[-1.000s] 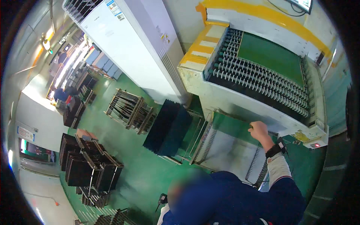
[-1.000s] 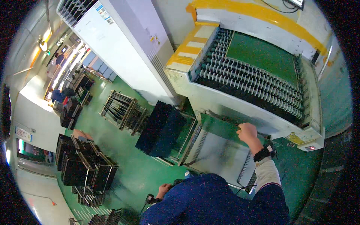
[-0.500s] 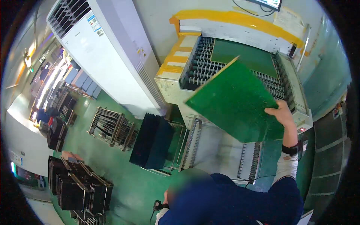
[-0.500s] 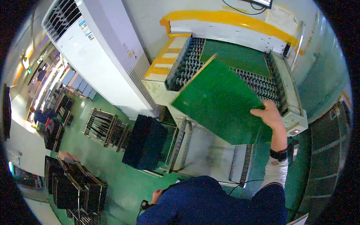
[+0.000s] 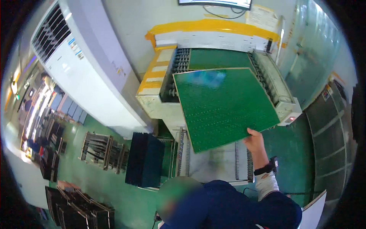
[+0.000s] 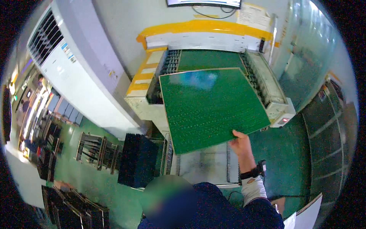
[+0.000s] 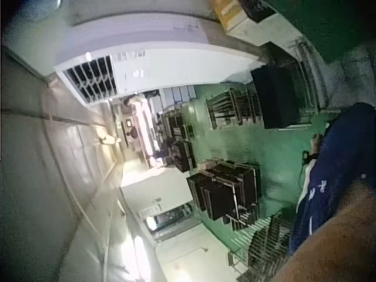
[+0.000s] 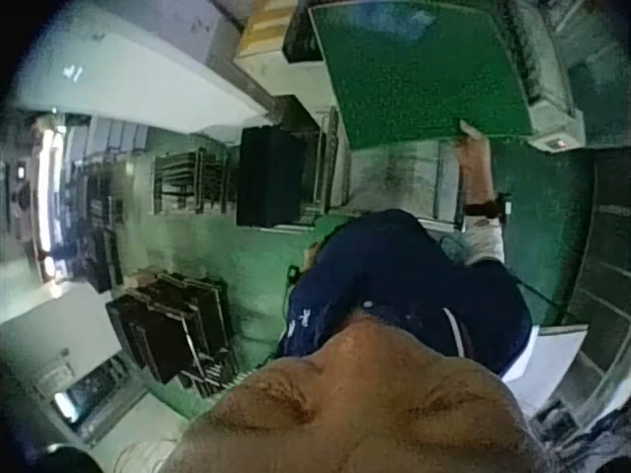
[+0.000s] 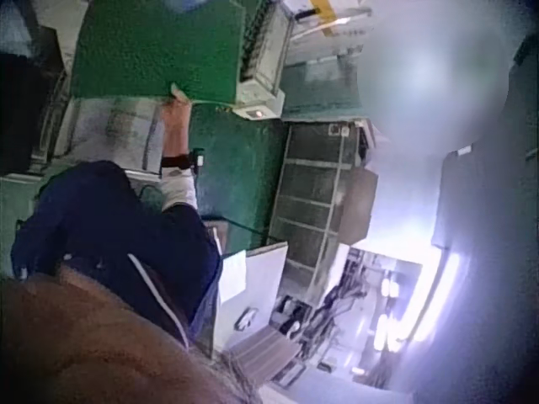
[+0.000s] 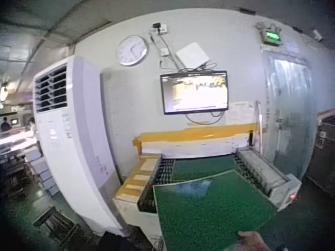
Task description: Transferring green and blue PCB panels between a conveyor machine and storage racks.
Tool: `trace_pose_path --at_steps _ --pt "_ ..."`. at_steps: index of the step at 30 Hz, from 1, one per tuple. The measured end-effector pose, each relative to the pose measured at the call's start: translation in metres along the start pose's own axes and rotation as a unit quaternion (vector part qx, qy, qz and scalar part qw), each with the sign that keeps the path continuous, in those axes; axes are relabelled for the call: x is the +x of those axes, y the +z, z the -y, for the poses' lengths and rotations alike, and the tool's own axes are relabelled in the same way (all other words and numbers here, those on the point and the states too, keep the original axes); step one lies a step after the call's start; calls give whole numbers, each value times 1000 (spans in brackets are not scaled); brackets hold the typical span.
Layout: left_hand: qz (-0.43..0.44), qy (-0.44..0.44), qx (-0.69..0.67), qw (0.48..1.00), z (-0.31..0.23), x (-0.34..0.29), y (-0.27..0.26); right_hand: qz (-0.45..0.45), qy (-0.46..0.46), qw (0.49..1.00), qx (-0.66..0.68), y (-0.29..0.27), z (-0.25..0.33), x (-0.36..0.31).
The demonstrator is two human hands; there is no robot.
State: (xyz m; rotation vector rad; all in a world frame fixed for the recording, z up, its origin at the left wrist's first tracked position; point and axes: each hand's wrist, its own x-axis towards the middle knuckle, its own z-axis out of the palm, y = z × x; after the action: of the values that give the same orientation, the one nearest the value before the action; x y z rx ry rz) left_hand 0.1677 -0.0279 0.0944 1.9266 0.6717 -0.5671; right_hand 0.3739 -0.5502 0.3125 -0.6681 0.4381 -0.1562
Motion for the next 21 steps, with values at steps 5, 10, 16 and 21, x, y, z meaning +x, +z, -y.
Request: trace_pose_path --at_steps 5,10,16,21 --pt "-17 -14 58 998 54 36 6 -45 26 992 117 31 -23 -13" --pt "11 38 29 999 92 75 9 -87 45 989 109 10 -31 1" --pt "27 12 45 999 100 91 12 -39 74 994 76 32 -42 12" --pt "40 7 59 997 98 105 18 -32 112 992 51 39 -42 19"
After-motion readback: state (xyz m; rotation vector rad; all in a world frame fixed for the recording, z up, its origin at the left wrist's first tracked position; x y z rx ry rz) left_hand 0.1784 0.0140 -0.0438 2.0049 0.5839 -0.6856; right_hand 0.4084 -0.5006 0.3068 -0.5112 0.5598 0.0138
